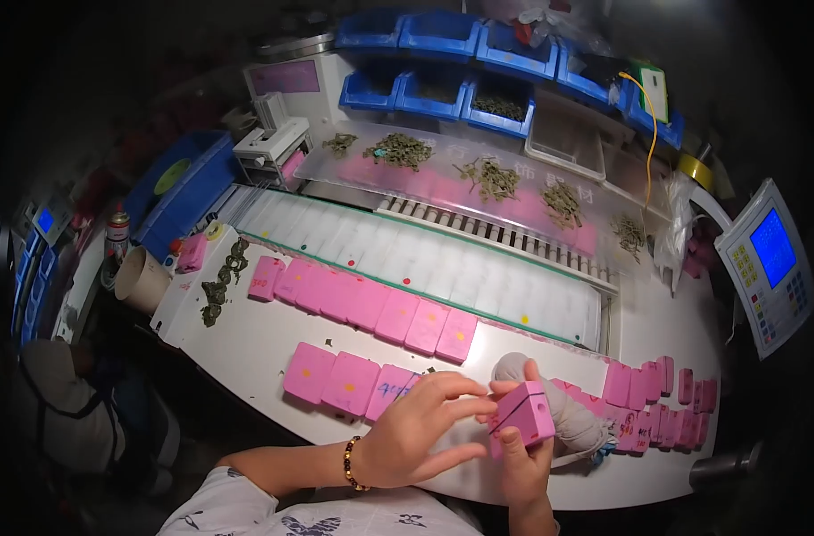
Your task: Assembling small decorative metallic trinkets into pink molds and checking their fit.
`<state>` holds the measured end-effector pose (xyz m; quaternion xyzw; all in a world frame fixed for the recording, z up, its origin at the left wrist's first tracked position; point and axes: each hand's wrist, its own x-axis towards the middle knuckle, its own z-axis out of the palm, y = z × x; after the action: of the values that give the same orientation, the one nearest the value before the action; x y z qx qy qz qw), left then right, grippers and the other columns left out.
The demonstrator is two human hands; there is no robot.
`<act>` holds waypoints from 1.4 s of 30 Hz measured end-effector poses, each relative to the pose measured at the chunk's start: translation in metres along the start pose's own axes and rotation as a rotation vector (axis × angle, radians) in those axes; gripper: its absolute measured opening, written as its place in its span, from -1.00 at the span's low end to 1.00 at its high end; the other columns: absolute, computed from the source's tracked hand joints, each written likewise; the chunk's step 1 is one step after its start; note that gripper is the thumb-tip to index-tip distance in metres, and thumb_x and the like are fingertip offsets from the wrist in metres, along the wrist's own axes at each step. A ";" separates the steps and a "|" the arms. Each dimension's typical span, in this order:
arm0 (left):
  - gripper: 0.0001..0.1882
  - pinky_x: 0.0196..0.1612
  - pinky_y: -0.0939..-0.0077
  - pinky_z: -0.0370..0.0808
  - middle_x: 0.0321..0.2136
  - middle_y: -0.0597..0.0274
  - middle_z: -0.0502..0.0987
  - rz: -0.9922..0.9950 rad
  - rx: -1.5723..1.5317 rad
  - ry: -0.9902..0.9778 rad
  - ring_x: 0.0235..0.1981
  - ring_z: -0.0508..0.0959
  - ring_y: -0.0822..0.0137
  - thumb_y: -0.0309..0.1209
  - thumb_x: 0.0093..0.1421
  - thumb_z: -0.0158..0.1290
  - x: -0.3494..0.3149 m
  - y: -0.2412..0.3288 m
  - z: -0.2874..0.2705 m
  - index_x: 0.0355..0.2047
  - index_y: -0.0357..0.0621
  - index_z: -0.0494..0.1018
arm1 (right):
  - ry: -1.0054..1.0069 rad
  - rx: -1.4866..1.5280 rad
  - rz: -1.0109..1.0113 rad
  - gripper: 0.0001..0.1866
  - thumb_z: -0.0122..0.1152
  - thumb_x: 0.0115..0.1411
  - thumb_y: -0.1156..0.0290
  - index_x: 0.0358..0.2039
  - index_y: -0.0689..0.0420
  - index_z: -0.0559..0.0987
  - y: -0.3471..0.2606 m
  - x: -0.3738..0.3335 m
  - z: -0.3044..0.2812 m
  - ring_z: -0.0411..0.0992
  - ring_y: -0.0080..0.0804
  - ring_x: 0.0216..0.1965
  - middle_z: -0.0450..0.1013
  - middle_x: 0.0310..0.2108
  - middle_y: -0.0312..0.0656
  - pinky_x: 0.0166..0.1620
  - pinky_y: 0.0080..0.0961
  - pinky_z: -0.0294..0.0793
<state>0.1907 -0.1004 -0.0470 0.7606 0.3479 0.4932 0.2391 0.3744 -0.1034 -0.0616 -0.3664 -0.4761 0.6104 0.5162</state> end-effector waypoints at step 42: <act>-0.51 -0.38 0.58 0.53 -0.51 0.18 0.53 -0.888 -1.256 -0.146 -0.55 0.55 0.40 -0.02 0.44 -0.23 0.000 -0.010 -0.014 -0.25 -0.25 0.42 | -0.138 0.205 -0.029 -0.13 0.21 0.25 0.04 0.38 0.25 0.08 -0.002 0.019 -0.005 0.29 -0.10 0.24 0.24 0.27 0.06 0.16 -0.26 0.41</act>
<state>0.1756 -0.0937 -0.0481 0.3019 0.2586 0.4046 0.8236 0.3753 -0.0838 -0.0605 -0.2619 -0.4508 0.6723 0.5256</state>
